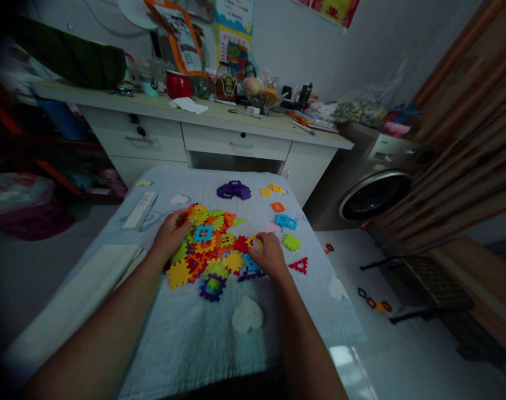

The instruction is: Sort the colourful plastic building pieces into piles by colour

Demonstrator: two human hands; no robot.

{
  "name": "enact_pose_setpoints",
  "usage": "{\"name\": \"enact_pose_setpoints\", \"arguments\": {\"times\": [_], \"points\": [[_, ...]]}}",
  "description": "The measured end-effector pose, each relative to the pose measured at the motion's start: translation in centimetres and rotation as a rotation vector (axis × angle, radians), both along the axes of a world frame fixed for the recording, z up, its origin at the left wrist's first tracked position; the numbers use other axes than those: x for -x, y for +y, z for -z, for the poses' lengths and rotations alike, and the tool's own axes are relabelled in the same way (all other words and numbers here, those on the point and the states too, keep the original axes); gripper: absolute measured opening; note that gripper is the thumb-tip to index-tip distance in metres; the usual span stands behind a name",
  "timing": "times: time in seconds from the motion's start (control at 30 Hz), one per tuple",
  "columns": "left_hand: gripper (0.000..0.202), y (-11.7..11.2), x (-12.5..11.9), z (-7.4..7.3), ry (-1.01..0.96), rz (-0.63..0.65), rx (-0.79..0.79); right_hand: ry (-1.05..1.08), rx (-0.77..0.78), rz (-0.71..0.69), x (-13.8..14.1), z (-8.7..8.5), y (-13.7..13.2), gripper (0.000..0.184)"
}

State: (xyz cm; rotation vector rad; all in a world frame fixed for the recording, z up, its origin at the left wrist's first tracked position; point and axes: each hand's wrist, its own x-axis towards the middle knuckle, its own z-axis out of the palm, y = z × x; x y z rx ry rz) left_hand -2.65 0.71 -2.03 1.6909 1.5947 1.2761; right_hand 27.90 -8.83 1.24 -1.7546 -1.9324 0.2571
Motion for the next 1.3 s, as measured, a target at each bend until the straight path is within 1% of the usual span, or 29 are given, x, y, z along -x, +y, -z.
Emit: {"name": "enact_pose_setpoints", "arguments": {"times": [0.1,0.2,0.3,0.4,0.53,0.67,0.8,0.93,1.03,1.13,1.3], "points": [[0.044,-0.1,0.0,-0.1,-0.015,0.013,0.002,0.06,-0.053,0.027,0.0,0.2,-0.2,0.034],[0.044,-0.3,0.0,-0.5,-0.035,0.017,0.007,0.11,-0.103,0.064,0.0,0.2,-0.1,0.033],[0.042,-0.5,-0.1,-1.1,-0.062,0.013,0.017,0.104,-0.151,0.078,-0.4,-0.2,0.5,0.031],[0.039,-0.6,-0.1,-1.3,-0.109,0.006,0.018,0.065,-0.187,0.062,-1.1,-0.7,1.7,0.028],[0.039,-0.3,0.1,-0.8,-0.163,0.019,0.014,0.024,-0.195,0.044,-2.1,-1.3,3.4,0.028],[0.044,0.2,0.2,0.0,-0.127,0.035,0.013,-0.018,-0.16,0.071,-2.5,-1.5,5.2,0.032],[0.045,0.3,0.2,0.3,-0.09,0.023,0.012,-0.094,-0.127,0.09,-2.7,-1.9,8.2,0.024],[0.043,0.0,0.0,-0.2,-0.065,0.001,0.02,-0.129,-0.099,0.184,-3.0,-2.3,12.2,0.021],[0.042,-0.2,-0.1,-0.6,-0.05,-0.002,0.03,-0.105,-0.099,0.256,-3.3,-2.2,15.5,0.018],[0.041,-0.3,-0.1,-0.6,-0.047,-0.008,0.021,-0.049,-0.095,0.307,-3.6,-1.9,18.6,0.013],[0.042,-0.2,0.0,-0.7,-0.023,0.002,0.016,0.02,-0.046,0.382,-4.0,-1.7,22.3,0.004]]}}
